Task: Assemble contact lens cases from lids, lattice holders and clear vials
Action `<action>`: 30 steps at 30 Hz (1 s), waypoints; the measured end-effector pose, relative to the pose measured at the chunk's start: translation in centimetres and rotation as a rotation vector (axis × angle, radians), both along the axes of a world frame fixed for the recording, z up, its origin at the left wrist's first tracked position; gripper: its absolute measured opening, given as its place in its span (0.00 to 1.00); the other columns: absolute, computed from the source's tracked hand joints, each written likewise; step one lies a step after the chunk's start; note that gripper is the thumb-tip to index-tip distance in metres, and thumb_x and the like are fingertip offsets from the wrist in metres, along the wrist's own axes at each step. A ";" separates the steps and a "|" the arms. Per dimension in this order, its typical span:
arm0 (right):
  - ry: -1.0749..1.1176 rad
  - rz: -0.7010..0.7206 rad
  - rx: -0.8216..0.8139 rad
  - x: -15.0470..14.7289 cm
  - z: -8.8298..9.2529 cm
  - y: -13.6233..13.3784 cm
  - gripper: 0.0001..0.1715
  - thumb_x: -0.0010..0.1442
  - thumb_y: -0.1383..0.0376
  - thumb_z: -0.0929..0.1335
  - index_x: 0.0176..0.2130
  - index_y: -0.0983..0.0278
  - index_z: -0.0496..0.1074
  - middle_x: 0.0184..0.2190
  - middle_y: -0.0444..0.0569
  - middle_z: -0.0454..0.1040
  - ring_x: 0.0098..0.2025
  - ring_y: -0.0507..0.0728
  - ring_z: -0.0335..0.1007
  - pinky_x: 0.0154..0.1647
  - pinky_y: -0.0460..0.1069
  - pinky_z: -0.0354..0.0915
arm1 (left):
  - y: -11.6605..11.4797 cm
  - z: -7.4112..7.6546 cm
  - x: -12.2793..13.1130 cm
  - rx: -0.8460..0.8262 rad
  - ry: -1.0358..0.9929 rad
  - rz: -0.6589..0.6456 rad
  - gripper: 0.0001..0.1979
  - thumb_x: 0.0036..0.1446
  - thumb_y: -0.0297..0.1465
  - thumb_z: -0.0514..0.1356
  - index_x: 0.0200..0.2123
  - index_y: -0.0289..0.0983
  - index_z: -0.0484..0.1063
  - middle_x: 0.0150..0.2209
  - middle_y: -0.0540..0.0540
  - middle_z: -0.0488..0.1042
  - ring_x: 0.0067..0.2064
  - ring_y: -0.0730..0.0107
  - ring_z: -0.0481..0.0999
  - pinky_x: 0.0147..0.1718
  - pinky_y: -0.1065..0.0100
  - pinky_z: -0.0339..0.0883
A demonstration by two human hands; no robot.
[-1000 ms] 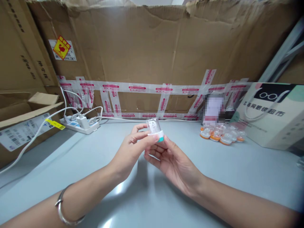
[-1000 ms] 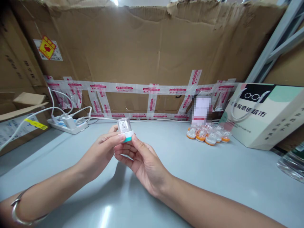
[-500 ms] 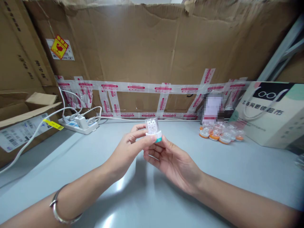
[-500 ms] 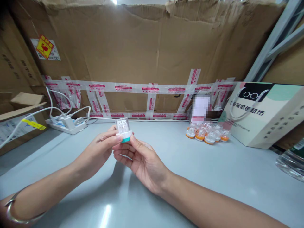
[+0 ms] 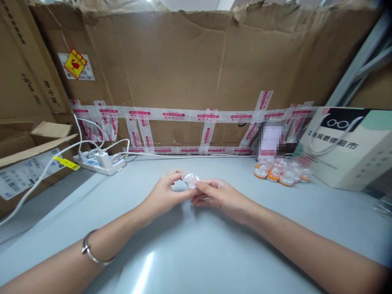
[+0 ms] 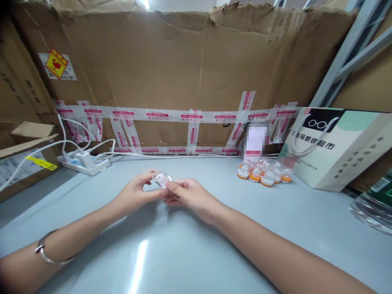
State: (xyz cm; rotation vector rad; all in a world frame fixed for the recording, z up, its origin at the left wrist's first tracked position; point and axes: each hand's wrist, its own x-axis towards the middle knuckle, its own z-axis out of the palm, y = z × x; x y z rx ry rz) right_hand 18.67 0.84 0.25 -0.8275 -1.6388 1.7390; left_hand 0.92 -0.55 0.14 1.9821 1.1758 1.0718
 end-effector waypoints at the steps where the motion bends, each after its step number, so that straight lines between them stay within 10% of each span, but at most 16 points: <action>1: -0.131 0.009 0.111 0.7 0.5 0.7 0.17 0.49 0.54 0.70 0.33 0.65 0.77 0.29 0.47 0.77 0.31 0.52 0.70 0.40 0.50 0.65 | 0.2 -0.3 -0.1 -0.006 0.020 0.005 0.10 0.50 0.37 0.60 0.34 0.38 0.73 0.35 0.49 0.70 0.40 0.66 0.68 0.40 0.67 0.58; 7: -0.341 -0.630 0.526 9.3 6.7 4.6 0.16 0.48 0.56 0.70 0.30 0.66 0.77 0.28 0.50 0.77 0.30 0.52 0.70 0.37 0.51 0.63 | 0.7 -1.2 -0.4 -0.091 0.135 -0.018 0.11 0.50 0.37 0.59 0.32 0.36 0.74 0.33 0.47 0.70 0.37 0.65 0.69 0.36 0.68 0.59; 13: -0.388 -1.181 0.450 18.6 8.9 7.5 0.24 0.49 0.53 0.65 0.27 0.73 0.73 0.39 0.67 0.73 0.32 0.51 0.68 0.32 0.53 0.57 | 1.0 -2.2 -0.2 -0.084 0.122 -0.142 0.12 0.49 0.32 0.59 0.38 0.37 0.74 0.37 0.44 0.72 0.37 0.65 0.70 0.38 0.68 0.61; 30: -0.660 -1.070 0.345 23.2 2.7 14.0 0.23 0.36 0.58 0.73 0.31 0.69 0.68 0.32 0.58 0.72 0.33 0.55 0.66 0.37 0.53 0.57 | 1.5 -3.0 -0.4 0.012 0.256 -0.074 0.21 0.50 0.27 0.55 0.50 0.37 0.65 0.43 0.42 0.69 0.43 0.64 0.67 0.43 0.65 0.60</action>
